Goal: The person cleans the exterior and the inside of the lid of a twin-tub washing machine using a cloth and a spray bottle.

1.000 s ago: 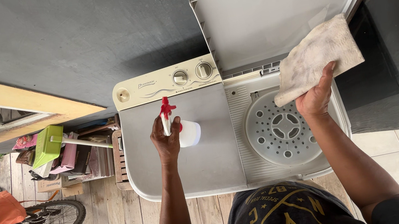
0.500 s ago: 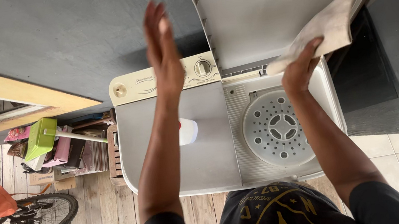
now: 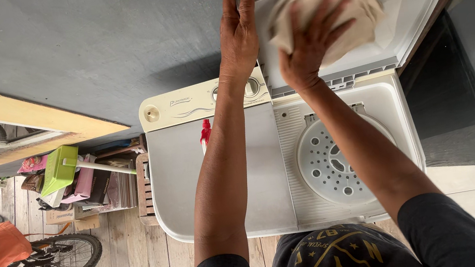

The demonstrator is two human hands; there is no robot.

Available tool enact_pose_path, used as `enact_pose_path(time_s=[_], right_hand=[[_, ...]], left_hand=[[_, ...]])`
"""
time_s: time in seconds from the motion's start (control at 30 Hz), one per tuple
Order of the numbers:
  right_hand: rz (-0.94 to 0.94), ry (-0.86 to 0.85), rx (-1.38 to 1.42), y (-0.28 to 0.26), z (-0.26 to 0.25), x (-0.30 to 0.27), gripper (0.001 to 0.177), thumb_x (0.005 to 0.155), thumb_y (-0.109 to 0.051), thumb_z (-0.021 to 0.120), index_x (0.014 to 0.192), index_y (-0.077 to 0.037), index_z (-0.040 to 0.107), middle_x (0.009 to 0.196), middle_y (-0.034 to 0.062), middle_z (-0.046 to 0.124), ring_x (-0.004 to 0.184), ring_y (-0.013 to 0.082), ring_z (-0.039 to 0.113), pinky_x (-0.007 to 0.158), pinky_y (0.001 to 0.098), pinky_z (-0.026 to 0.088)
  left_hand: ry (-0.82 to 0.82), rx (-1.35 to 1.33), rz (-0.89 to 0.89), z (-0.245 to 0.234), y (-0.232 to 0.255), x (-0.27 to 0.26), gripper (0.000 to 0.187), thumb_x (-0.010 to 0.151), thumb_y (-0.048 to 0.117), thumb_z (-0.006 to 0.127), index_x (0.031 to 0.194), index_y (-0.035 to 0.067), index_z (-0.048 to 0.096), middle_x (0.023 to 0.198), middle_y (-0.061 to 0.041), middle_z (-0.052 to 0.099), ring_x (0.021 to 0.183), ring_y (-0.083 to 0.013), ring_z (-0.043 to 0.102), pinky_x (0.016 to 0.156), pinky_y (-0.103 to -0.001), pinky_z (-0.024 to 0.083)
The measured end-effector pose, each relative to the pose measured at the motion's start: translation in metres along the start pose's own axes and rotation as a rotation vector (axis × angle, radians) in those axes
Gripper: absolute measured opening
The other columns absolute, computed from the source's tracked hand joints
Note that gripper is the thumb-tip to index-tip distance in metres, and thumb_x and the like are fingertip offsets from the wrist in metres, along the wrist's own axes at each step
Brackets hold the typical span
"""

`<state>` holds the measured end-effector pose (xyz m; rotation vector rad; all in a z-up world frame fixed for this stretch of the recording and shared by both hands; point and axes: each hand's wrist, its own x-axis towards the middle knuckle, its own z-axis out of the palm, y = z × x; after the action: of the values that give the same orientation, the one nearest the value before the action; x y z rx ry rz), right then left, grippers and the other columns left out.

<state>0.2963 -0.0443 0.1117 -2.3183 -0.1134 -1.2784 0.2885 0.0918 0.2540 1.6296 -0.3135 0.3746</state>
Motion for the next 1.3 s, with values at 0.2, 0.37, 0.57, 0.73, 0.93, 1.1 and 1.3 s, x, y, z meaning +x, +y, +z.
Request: enact_pose_path(time_s=[0.2,0.37,0.57,0.73,0.93,1.1,1.3], right_hand=[[-0.645,-0.138,-0.477,0.077,-0.033,-0.003,0.043,0.115,-0.048,0.043,0.157,-0.053,0.043,0.18,0.0042,-0.003,0.164,0.0321,-0.013,0.126,0.0748,-0.014],[-0.028,0.029,-0.191,0.142,-0.032,0.0,0.055,0.115,-0.057,0.02,0.166,-0.046,0.007,0.175,0.0124,-0.014,0.159,0.0381,-0.015,0.122,0.0704,-0.017],[-0.247,-0.004,0.021,0.019,0.009,-0.004,0.058,0.114,-0.048,0.05,0.169,-0.053,0.031,0.176,0.0123,-0.004,0.164,0.0334,-0.01,0.126,0.0648,-0.015],[-0.63,-0.096,-0.1,0.028,-0.002,0.002,0.042,0.119,-0.028,0.059,0.155,-0.043,0.043,0.179,0.0051,0.014,0.166,0.0233,0.008,0.13,0.0707,-0.004],[-0.066,-0.025,-0.126,0.154,-0.048,0.003,0.066,0.113,-0.054,0.033,0.173,-0.028,0.025,0.171,0.0096,0.0,0.158,0.0378,-0.009,0.13,0.065,0.004],[0.224,0.076,0.038,0.086,0.0,-0.002,0.066,0.113,-0.06,0.034,0.172,-0.03,0.026,0.173,0.0033,0.002,0.159,0.0377,-0.008,0.134,0.0593,-0.002],[-0.631,-0.251,-0.156,0.033,-0.031,0.015,0.019,0.114,-0.027,0.055,0.13,-0.032,0.064,0.172,0.0038,0.039,0.163,0.0263,0.017,0.13,0.0645,-0.002]], left_hand=[[-0.024,-0.024,-0.078,-0.002,-0.013,0.001,0.059,0.109,0.061,0.044,0.13,0.008,0.06,0.11,-0.011,0.068,0.111,-0.022,0.061,0.105,-0.039,0.052],[-0.014,0.035,-0.077,0.001,-0.015,0.007,0.061,0.105,0.064,0.042,0.132,0.012,0.058,0.11,-0.007,0.068,0.114,-0.0218,0.063,0.105,-0.04,0.052],[-0.055,-0.119,-0.161,-0.004,-0.016,0.008,0.055,0.106,0.059,0.046,0.133,0.012,0.055,0.11,-0.011,0.067,0.111,-0.0247,0.067,0.095,-0.046,0.055],[-0.078,-0.105,-0.031,-0.007,-0.015,0.007,0.06,0.11,0.056,0.047,0.143,0.006,0.051,0.129,-0.015,0.065,0.127,-0.0266,0.058,0.112,-0.045,0.047],[-0.061,0.069,-0.131,-0.004,-0.011,0.007,0.072,0.107,0.064,0.041,0.145,0.005,0.052,0.132,-0.019,0.068,0.132,-0.0331,0.061,0.117,-0.045,0.048],[-0.068,0.071,-0.182,-0.006,-0.016,0.004,0.076,0.101,0.068,0.04,0.148,0.01,0.052,0.133,-0.017,0.07,0.132,-0.0312,0.063,0.111,-0.043,0.051],[-0.075,-0.106,-0.292,-0.009,-0.018,0.009,0.065,0.109,0.05,0.051,0.14,-0.006,0.057,0.11,-0.023,0.057,0.095,-0.0271,0.046,0.095,-0.04,0.051]])
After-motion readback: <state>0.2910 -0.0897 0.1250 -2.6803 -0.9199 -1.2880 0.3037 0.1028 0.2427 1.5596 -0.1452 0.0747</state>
